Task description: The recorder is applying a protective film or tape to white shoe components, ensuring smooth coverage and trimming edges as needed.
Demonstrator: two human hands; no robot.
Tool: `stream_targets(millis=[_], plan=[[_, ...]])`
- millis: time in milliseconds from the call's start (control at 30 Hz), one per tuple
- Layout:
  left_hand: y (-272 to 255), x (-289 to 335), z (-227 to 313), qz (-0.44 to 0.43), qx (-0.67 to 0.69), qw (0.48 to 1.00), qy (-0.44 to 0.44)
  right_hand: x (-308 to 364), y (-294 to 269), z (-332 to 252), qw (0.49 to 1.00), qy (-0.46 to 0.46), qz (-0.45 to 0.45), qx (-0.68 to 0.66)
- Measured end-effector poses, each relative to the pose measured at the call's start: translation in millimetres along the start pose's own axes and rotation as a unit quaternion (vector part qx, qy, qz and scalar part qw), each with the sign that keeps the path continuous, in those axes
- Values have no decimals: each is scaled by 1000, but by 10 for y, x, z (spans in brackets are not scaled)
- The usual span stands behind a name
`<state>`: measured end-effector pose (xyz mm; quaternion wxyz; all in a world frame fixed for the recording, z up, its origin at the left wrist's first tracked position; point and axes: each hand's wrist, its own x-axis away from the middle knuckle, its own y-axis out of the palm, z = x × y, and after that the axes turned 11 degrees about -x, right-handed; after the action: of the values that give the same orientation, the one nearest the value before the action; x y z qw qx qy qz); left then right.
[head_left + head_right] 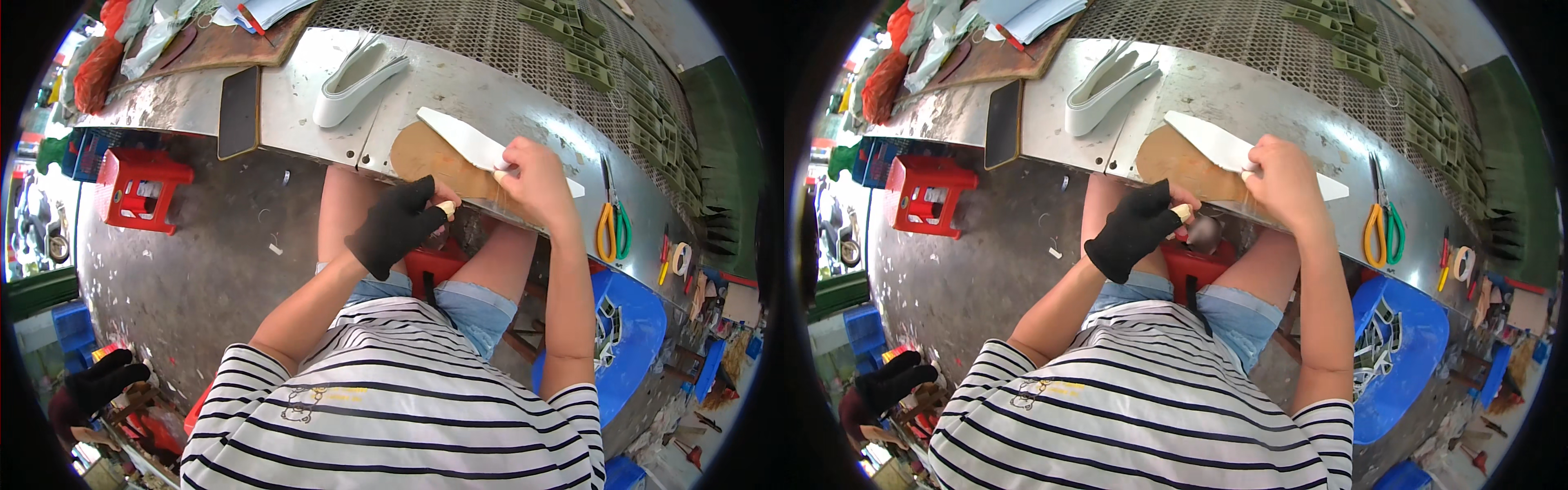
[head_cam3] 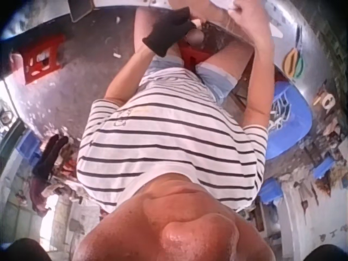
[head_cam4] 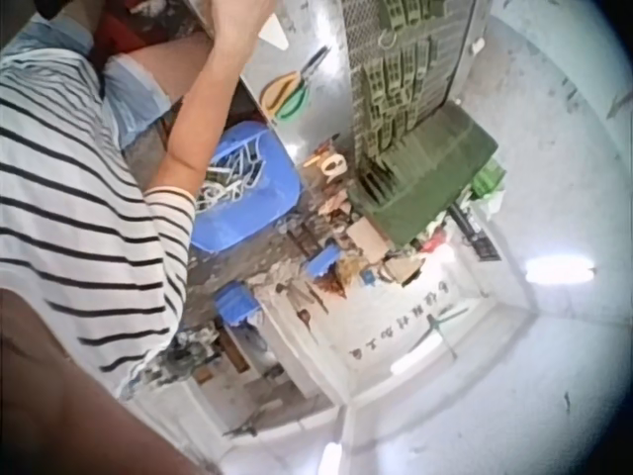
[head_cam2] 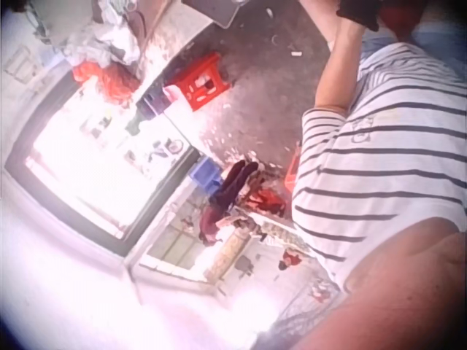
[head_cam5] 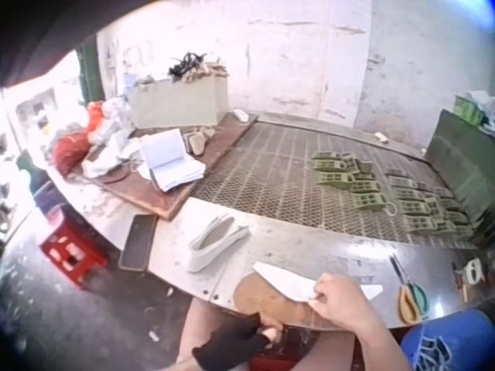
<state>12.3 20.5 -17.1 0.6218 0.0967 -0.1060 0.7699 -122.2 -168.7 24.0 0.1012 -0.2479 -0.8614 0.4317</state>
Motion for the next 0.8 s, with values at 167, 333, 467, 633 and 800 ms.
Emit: stream_targets(millis=[167, 333, 467, 633, 800], plan=[[77, 8, 206, 16, -130, 991, 34, -29, -125, 155, 984, 46, -52, -165], [252, -132, 269, 83, -375, 880, 278, -40, -79, 301, 973, 37, -54, -220], [339, -208, 246, 83, -446, 847, 276, -34, -43, 307, 969, 33, -45, -241], [534, -225, 288, 104, -492, 839, 208, -65, -184, 619, 937, 207, 40, -278], [505, -333, 373, 82, -516, 829, 200, 291, -1194, 1461, 766, 185, 298, -538]])
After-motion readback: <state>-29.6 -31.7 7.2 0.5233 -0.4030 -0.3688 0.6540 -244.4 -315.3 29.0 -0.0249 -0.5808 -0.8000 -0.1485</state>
